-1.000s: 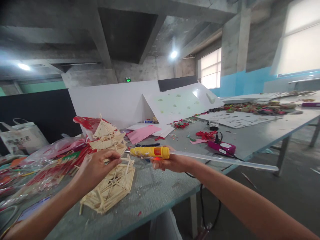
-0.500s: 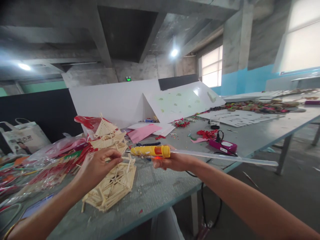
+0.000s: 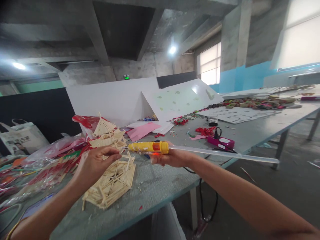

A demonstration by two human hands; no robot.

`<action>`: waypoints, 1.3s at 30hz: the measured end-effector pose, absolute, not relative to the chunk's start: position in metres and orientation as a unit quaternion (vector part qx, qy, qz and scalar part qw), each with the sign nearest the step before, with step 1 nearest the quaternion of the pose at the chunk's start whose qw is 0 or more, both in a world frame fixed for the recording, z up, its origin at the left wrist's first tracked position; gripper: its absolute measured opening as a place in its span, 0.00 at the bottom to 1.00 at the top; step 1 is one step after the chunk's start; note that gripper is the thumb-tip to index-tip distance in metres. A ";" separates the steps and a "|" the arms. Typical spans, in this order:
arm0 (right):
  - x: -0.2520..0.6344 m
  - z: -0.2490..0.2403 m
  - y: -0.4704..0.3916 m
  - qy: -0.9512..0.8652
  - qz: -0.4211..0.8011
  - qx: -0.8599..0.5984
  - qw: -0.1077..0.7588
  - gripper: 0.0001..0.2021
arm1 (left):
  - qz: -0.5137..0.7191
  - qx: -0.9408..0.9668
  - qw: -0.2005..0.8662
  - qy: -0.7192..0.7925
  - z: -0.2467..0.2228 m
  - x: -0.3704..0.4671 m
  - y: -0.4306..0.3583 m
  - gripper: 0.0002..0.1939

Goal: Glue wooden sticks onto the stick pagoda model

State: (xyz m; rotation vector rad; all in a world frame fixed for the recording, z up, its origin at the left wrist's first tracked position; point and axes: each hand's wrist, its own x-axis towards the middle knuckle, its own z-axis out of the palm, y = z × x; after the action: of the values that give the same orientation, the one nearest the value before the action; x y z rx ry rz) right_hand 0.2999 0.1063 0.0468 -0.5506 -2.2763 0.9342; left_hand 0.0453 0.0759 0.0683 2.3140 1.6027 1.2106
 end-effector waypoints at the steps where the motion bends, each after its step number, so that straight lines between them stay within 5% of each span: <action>1: 0.300 0.047 0.106 -0.858 0.351 -0.212 0.309 0.23 | 0.402 0.750 0.048 0.522 0.069 0.046 0.076 0.06; 6: 0.298 0.045 0.104 -0.858 0.330 -0.231 0.318 0.22 | 0.443 0.720 0.145 0.514 0.074 0.046 0.078 0.09; 13: 0.294 0.039 0.100 -0.845 0.315 -0.207 0.379 0.21 | 0.591 0.542 0.455 0.388 0.092 0.048 0.082 0.08; 17: 0.291 0.037 0.095 -0.839 0.336 -0.192 0.384 0.19 | 0.622 0.451 0.547 0.333 0.098 0.048 0.084 0.04; 39: 0.285 0.033 0.099 -0.818 0.350 -0.152 0.430 0.17 | 0.648 0.344 0.613 0.292 0.094 0.066 0.078 0.05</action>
State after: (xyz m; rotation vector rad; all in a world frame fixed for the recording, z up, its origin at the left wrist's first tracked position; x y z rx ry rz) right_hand 0.2851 0.0994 0.0334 -0.3792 -2.0420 0.8728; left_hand 0.0658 0.0784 0.0935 0.7932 0.6733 1.4951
